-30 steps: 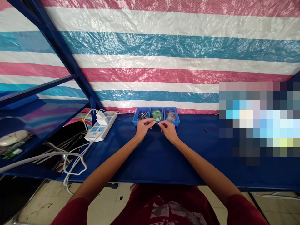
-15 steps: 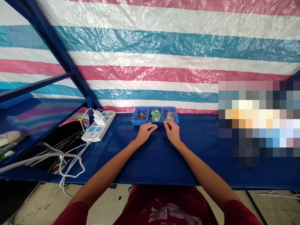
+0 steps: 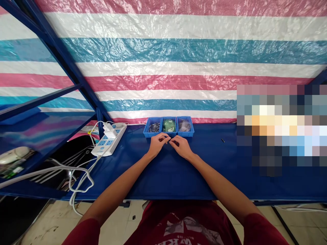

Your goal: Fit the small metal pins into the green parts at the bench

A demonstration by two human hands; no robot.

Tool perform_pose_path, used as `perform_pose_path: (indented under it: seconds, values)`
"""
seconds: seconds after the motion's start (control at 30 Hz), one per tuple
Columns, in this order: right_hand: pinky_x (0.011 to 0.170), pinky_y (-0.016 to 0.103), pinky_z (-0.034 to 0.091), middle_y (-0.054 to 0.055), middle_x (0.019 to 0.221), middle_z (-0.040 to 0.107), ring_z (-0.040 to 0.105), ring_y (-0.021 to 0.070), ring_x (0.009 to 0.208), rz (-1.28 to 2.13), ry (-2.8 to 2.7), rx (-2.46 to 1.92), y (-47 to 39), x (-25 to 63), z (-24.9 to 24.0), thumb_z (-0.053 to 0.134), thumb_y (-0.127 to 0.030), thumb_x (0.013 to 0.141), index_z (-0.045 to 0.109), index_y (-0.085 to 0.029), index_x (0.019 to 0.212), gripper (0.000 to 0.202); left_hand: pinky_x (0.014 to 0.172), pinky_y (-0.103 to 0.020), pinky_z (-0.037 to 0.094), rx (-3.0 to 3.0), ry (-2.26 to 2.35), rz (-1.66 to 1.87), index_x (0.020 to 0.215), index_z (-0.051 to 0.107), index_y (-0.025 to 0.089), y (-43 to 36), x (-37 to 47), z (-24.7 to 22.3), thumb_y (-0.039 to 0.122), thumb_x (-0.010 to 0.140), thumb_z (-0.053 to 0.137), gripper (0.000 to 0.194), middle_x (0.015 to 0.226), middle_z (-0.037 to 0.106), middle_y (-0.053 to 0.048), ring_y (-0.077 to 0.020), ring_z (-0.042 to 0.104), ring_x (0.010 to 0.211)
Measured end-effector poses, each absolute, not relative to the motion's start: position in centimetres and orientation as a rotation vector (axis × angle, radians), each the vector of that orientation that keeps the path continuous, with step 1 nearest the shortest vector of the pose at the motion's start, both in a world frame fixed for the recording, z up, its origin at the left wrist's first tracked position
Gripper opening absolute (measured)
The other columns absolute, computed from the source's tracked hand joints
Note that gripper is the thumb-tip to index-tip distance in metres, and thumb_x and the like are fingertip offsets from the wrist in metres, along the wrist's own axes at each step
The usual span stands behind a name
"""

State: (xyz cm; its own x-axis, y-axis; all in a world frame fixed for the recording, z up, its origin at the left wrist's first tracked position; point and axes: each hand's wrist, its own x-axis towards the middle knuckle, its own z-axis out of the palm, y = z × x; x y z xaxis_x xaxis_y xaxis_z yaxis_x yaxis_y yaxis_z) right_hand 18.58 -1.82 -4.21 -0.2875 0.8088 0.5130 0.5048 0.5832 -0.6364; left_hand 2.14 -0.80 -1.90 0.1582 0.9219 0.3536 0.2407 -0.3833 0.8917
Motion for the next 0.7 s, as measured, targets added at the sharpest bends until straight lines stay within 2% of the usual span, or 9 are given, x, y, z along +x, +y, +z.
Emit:
perform_pose_path:
  seconds: [0.1, 0.2, 0.3, 0.43, 0.57, 0.7]
  values:
    - [0.065, 0.027, 0.041, 0.003, 0.076, 0.059, 0.054, 0.0154, 0.067, 0.458, -1.962, -1.039, -1.9, 18.5, -4.1, 0.051, -0.031, 0.09, 0.066, -0.02, 0.082, 0.02, 0.047, -0.022, 0.041, 1.716, 1.115, 1.284, 0.076, 0.066, 0.016, -0.6, 2.1, -2.1, 0.041, 0.075, 0.069, 0.025, 0.056, 0.059, 0.002, -0.0104, 0.051, 0.047]
    - [0.064, 0.027, 0.04, 0.002, 0.073, 0.059, 0.054, 0.0155, 0.066, 0.457, -1.89, -1.058, -1.9, 18.5, -4.0, 0.052, -0.029, 0.089, 0.065, -0.019, 0.079, 0.02, 0.047, -0.022, 0.042, 1.657, 1.045, 1.277, 0.082, 0.068, 0.015, -0.3, 2.1, -2.5, 0.039, 0.073, 0.071, 0.027, 0.058, 0.06, 0.001, -0.009, 0.049, 0.046]
    - [0.063, 0.026, 0.04, 0.002, 0.073, 0.059, 0.052, 0.0144, 0.063, 0.48, -1.782, -1.077, -2.0, 18.4, -3.8, 0.05, -0.03, 0.09, 0.063, -0.018, 0.079, 0.021, 0.051, -0.023, 0.046, 1.594, 0.988, 1.256, 0.084, 0.071, 0.013, 0.1, 2.1, -2.6, 0.04, 0.07, 0.073, 0.03, 0.072, 0.067, -0.003, -0.0112, 0.055, 0.055]
    - [0.061, 0.025, 0.041, 0.002, 0.072, 0.059, 0.051, 0.0138, 0.061, 0.485, -1.751, -1.082, -2.1, 18.4, -3.6, 0.049, -0.032, 0.09, 0.064, -0.018, 0.078, 0.024, 0.053, -0.024, 0.049, 1.57, 1.005, 1.232, 0.076, 0.071, 0.013, 0.3, 2.1, -2.6, 0.041, 0.069, 0.074, 0.029, 0.089, 0.071, -0.008, -0.0162, 0.062, 0.068]
    - [0.063, 0.026, 0.042, 0.003, 0.072, 0.062, 0.054, 0.0149, 0.063, 0.434, -1.733, -1.094, -2.2, 18.3, -3.6, 0.046, -0.032, 0.092, 0.066, -0.018, 0.081, 0.027, 0.057, -0.025, 0.05, 1.547, 0.955, 1.249, 0.084, 0.07, 0.014, 0.5, 2.0, -2.6, 0.041, 0.074, 0.07, 0.029, 0.088, 0.072, -0.008, -0.02, 0.065, 0.078]
    - [0.067, 0.028, 0.045, 0.006, 0.085, 0.067, 0.057, 0.016, 0.068, 0.415, -1.613, -1.134, -2.3, 18.5, -3.3, 0.044, -0.029, 0.092, 0.067, -0.018, 0.093, 0.026, 0.056, -0.026, 0.049, 1.677, 1.04, 1.204, 0.094, 0.07, 0.014, 0.3, 1.7, -2.6, 0.041, 0.082, 0.062, 0.03, 0.076, 0.07, -0.006, -0.018, 0.064, 0.068]
